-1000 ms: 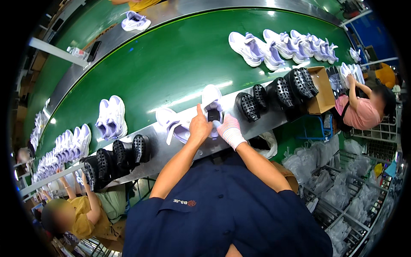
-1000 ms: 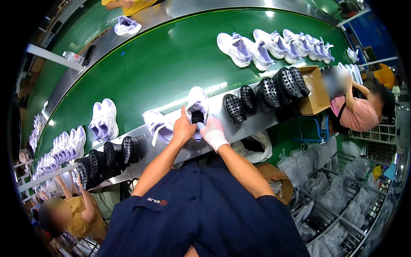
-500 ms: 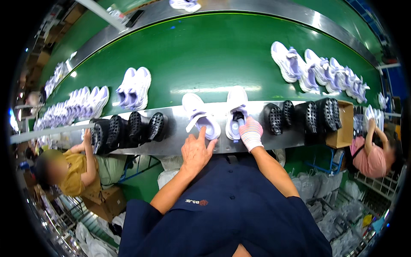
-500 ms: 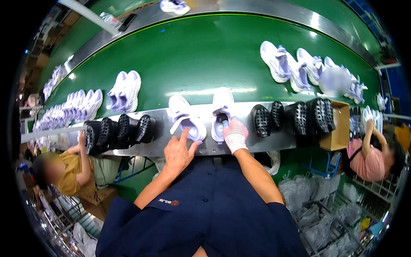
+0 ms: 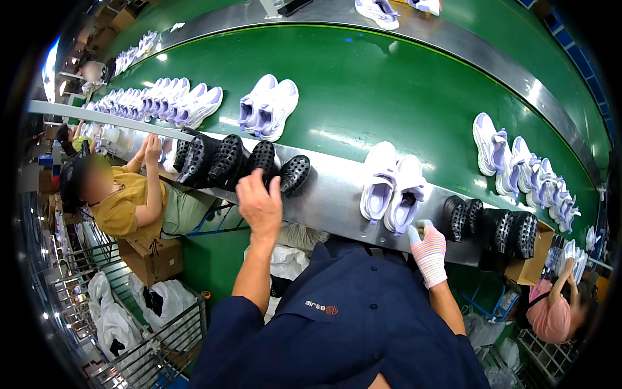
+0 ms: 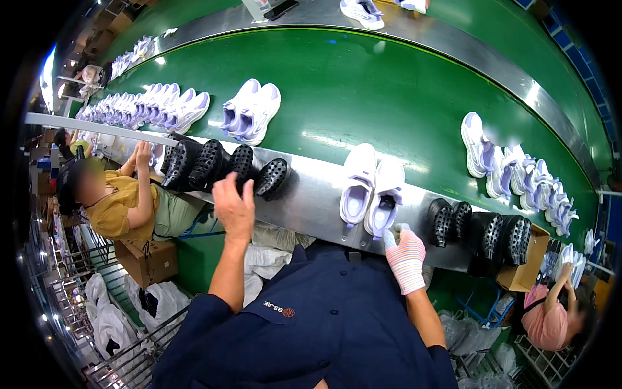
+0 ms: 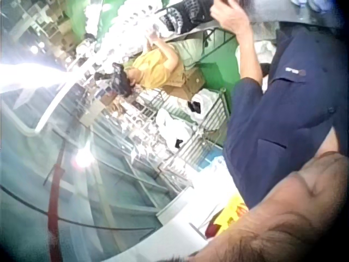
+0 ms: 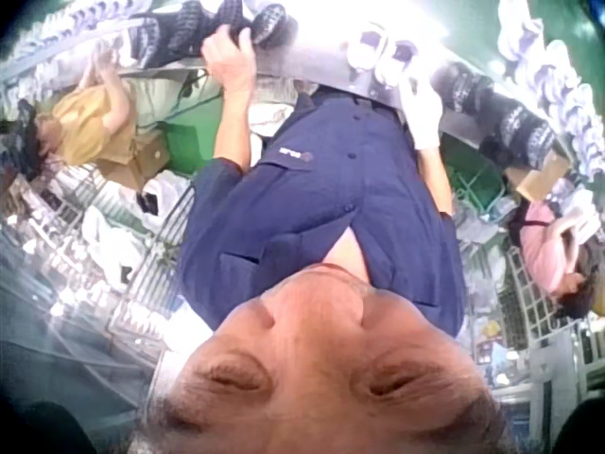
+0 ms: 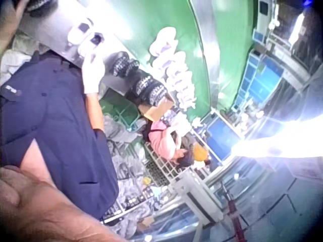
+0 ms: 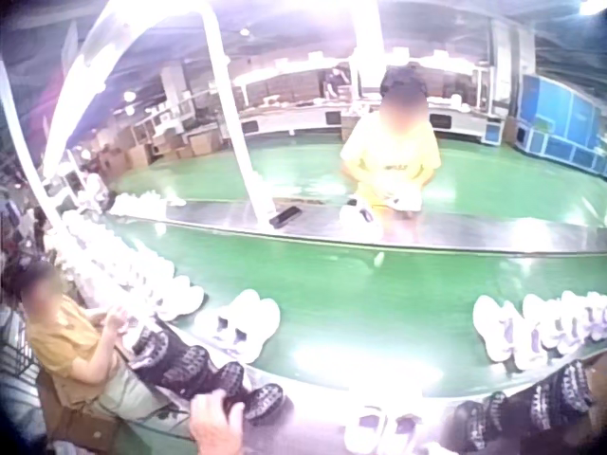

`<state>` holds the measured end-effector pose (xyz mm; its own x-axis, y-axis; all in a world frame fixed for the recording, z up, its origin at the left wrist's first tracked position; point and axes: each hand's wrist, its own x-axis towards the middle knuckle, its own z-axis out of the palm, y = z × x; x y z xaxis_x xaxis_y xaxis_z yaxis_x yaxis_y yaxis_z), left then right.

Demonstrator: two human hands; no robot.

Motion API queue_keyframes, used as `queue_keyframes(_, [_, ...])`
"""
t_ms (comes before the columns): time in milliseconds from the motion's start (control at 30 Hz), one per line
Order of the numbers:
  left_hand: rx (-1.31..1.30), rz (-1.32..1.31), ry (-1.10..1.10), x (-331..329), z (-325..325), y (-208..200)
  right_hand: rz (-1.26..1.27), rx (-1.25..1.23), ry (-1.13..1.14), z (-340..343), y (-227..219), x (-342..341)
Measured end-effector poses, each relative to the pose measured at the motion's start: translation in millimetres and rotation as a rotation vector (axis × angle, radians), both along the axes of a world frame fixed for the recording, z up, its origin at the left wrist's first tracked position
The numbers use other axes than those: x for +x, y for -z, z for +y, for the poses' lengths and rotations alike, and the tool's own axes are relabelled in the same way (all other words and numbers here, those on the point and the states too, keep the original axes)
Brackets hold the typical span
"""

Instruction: The person picks up black shoe outsoles and white sneakers from a conveyor belt, fits the sneakers onto the outsoles by hand, and places the assembled pairs back onto the belt or into containers.

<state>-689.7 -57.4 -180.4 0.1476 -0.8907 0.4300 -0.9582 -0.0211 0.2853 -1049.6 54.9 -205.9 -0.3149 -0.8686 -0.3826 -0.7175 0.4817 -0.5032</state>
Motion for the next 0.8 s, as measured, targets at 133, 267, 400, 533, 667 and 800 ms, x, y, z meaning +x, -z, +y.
queue_keyframes(133, [0.116, -0.116, -0.093, 37.8, -8.3, 6.7, -0.122, -0.053, -0.058, -11.9, -9.3, 30.1])
queue_keyframes(267, [-0.017, -0.048, 0.063, 10.1, -9.3, -44.0, -0.301, -0.183, -0.060, -29.4, -31.6, 52.6])
queue_keyframes(400, [-0.030, 0.146, 0.593, -58.5, 8.6, -57.1, -0.996, -0.183, 0.096, -55.2, -41.3, 92.5])
queue_keyframes(533, [0.063, 0.436, 0.885, -96.1, 8.7, -51.9, -1.549, 0.075, 0.416, -50.3, -56.4, 84.7])
queue_keyframes(667, [0.559, 0.912, 0.670, -130.5, -19.0, -9.4, -1.203, 0.056, 0.247, -26.1, -59.4, 67.4])
queue_keyframes(800, [0.928, 1.131, 0.503, -147.3, -22.8, 52.1, -0.410, 0.024, -0.091, -19.2, -69.9, 63.2])
